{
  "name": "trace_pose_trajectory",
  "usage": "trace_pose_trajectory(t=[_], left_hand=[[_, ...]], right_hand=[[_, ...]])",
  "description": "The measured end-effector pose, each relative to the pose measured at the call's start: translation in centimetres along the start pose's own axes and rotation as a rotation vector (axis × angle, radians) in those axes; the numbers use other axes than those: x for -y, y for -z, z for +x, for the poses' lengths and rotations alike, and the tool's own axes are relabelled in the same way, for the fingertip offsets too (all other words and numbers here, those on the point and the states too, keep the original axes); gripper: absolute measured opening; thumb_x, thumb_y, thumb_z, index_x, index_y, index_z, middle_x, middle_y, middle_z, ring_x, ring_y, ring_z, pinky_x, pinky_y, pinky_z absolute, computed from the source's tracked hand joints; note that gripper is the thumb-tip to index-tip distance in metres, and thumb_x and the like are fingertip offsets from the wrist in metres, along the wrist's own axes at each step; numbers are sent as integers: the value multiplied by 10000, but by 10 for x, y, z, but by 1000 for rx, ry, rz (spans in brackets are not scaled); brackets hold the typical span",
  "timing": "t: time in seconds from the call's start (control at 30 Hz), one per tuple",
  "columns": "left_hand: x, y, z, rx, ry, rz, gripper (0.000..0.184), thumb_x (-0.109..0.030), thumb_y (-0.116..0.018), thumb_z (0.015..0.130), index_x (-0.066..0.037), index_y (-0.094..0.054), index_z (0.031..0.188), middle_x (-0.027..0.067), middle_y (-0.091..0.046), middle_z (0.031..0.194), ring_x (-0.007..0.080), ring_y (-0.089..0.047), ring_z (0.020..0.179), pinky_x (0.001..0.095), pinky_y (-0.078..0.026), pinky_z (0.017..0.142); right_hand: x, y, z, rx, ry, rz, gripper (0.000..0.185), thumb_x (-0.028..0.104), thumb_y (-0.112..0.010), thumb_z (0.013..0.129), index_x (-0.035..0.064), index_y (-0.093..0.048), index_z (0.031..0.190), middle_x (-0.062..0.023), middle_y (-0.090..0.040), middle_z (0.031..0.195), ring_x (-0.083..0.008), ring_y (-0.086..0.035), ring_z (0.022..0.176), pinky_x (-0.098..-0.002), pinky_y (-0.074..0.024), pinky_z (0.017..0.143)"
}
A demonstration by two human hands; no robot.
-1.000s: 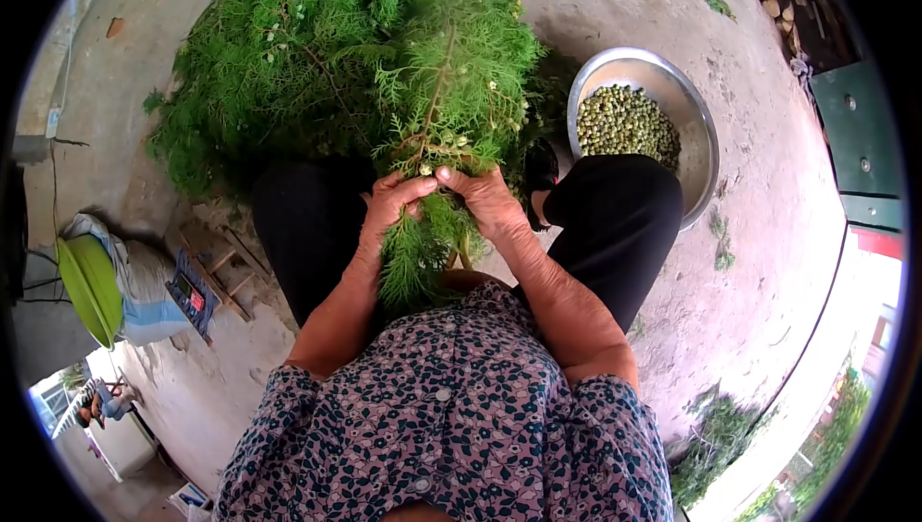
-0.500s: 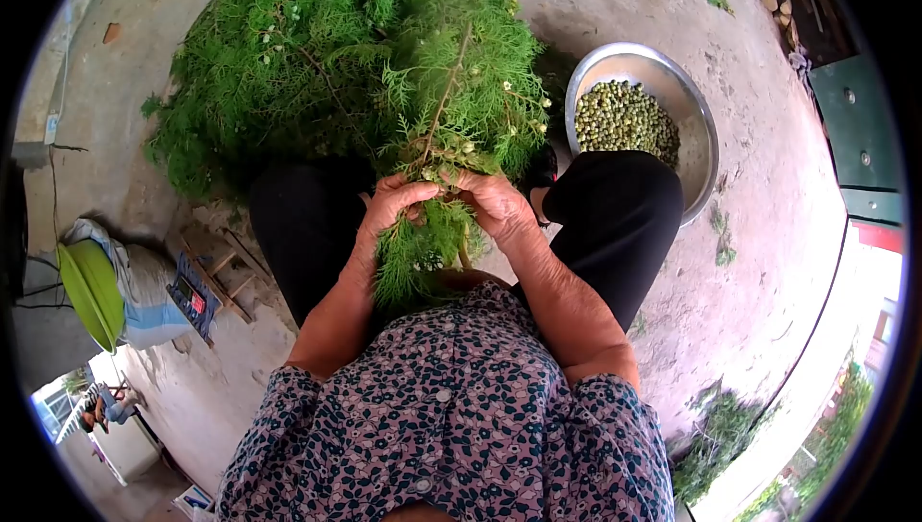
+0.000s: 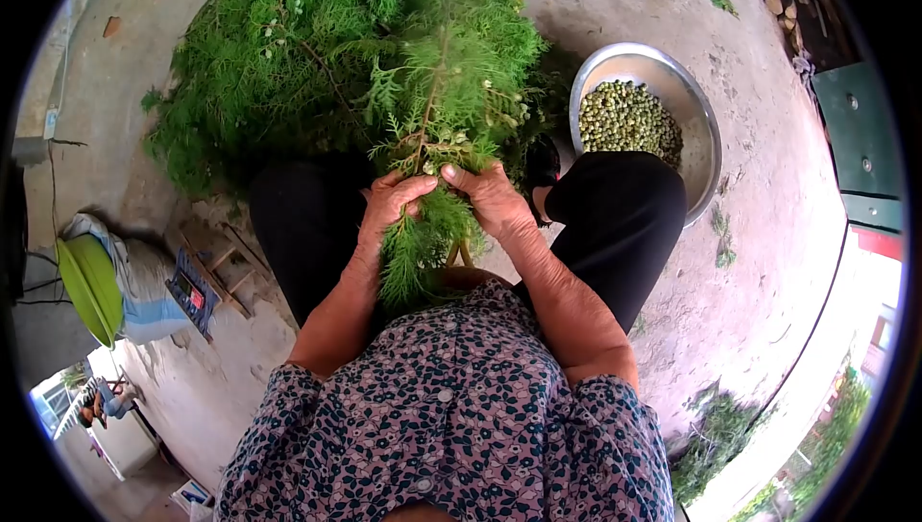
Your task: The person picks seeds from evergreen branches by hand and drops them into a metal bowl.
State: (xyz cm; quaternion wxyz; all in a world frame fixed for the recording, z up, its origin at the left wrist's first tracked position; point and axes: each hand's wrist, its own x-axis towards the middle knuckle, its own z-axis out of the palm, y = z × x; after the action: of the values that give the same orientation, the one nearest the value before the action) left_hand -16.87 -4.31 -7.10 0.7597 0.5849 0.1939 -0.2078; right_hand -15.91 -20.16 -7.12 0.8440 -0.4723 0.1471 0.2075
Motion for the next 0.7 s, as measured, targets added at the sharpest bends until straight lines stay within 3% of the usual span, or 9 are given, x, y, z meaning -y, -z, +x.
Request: trace_pose_trajectory(t=[0.1, 0.27, 0.4, 0.47, 0.5, 0.6, 0.67, 0.7], left_hand=[[5, 7, 4, 108, -15, 75, 147, -112, -684, 737, -36, -667, 861, -6, -595, 657, 47, -436, 440, 201, -338, 406], [-1, 2, 0, 146, 38, -107, 142, -127, -698, 726, -32, -665, 827, 3, -592, 639, 54, -445, 431, 213, -346, 400], [5, 0, 5, -28, -22, -6, 118, -108, -707, 722, -19, -652, 777, 8, -577, 600, 53, -462, 426, 214, -341, 384], [9, 2, 7, -51, -195, -87, 118, -98, -715, 717, -11, -635, 725, 14, -574, 583, 52, -478, 427, 208, -332, 373], [9, 0, 6, -95, -218, -67, 128, -94, -709, 720, -23, -615, 672, -6, -555, 566, 41, -459, 435, 200, -320, 381], [9, -2, 4, -181, -286, 116, 176, -89, -698, 725, -36, -576, 610, -27, -521, 534, 29, -430, 442, 201, -305, 385], [9, -3, 3, -191, -307, 178, 218, -92, -688, 731, -45, -543, 576, -50, -481, 516, 19, -393, 453, 204, -291, 389], [9, -2, 2, -167, -314, 204, 234, -96, -688, 733, -47, -530, 568, -55, -471, 514, 17, -384, 456, 206, -288, 390]], right_hand=[[-2, 12, 5, 86, -194, 68, 379, 233, -688, 754, -21, -561, 1006, -76, -604, 901, -166, -543, 820, -287, -436, 778], [6, 3, -2, -19, -273, 262, 288, 214, -632, 806, 2, -576, 993, -68, -612, 910, -166, -566, 840, -300, -452, 754], [14, 11, -5, -35, -222, 142, 199, 193, -640, 799, 50, -571, 919, -48, -614, 868, -155, -572, 789, -285, -456, 668], [16, 21, 0, 117, -157, 89, 303, 280, -685, 747, 59, -558, 911, -40, -609, 859, -123, -548, 703, -231, -405, 581], [21, 21, -3, 108, -160, 142, 212, 240, -671, 761, 77, -555, 829, -37, -600, 820, -111, -531, 636, -223, -389, 525], [24, 16, -6, 129, -91, 178, 134, 188, -638, 791, 88, -551, 777, -24, -579, 762, -96, -504, 573, -192, -347, 458], [24, 5, -6, 131, -22, 123, 72, 122, -620, 804, 69, -572, 812, -3, -550, 712, -67, -477, 549, -170, -319, 428], [25, -1, -6, 122, 70, -81, 90, 111, -628, 797, 59, -582, 853, 3, -542, 705, -55, -470, 551, -175, -329, 433]])
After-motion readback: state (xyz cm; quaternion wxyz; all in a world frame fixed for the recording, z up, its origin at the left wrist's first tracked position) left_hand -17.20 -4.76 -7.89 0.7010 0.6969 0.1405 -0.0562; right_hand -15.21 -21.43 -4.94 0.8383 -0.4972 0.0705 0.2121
